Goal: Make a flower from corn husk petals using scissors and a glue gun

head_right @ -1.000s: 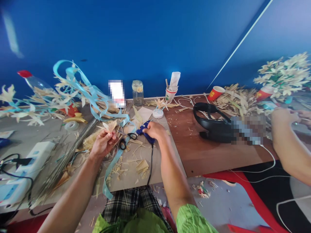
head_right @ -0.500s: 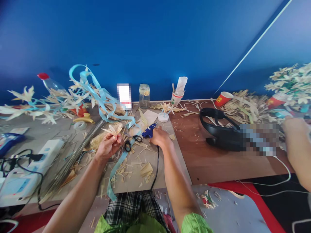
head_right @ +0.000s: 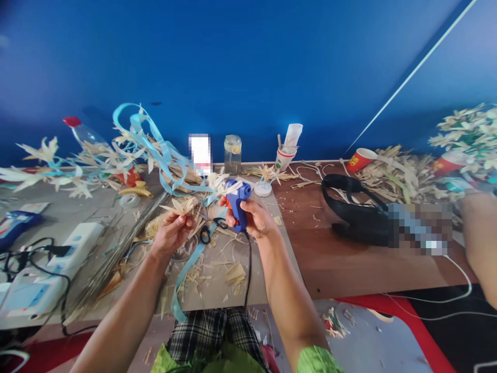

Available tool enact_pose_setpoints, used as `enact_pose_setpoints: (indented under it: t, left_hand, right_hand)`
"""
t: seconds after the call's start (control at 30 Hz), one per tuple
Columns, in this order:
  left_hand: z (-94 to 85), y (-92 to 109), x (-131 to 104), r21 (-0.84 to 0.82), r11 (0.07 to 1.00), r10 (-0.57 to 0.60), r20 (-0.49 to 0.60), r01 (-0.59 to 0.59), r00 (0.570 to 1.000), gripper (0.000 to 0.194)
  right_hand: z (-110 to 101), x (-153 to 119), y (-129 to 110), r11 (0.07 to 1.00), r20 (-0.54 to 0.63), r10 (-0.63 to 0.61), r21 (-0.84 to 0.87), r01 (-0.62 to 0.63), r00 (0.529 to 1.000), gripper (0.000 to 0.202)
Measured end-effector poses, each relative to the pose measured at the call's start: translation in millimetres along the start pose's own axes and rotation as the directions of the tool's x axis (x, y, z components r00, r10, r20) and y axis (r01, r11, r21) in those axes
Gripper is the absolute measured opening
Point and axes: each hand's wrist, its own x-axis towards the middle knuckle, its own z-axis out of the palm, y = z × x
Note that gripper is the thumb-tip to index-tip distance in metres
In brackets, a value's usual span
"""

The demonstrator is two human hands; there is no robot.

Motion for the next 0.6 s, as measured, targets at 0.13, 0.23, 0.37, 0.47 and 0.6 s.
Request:
enact_pose_setpoints:
  t: [0.13,0.23,0.37,0.47,0.6]
  left_hand:
    - [-0.7,3.5,-0.2,-0.004,0.999,0.032,-0.001,-0.032,0.999,0.018]
    - [-2.8,5.3,0.0,0.002,1.0,0.027,-0.007,-0.027,1.0,0.018]
    - [-4.1,6.0,0.6,0.011,1.0,0.021,-0.008,-0.021,1.0,0.02]
    - [-1.8,6.5,0.5,0.027,0.999,0.036,-0.026,-0.035,0.999,0.022]
    - [1.0,7.2,0.1,0.056,0.998,0.045,-0.037,-0.043,0.998,0.025]
  right_hand:
    - [11.0,-3.4,4.5,0.999,0.114,0.011,0.033,-0.015,0.993,0.056]
    - [14.6,-7.4,0.7,0.999,0.184,0.011,0.03,-0.016,0.983,0.053]
    - [14.9,-9.8,-5.6,0.999,0.196,0.053,-0.019,-0.05,0.979,0.048]
    - [14.0,-8.4,-3.8,0.998,0.196,0.05,-0.057,-0.039,0.979,0.047]
    - [13.0,-5.7,2.7,0.997,0.212,0.043,-0.075,-0.028,0.976,0.043]
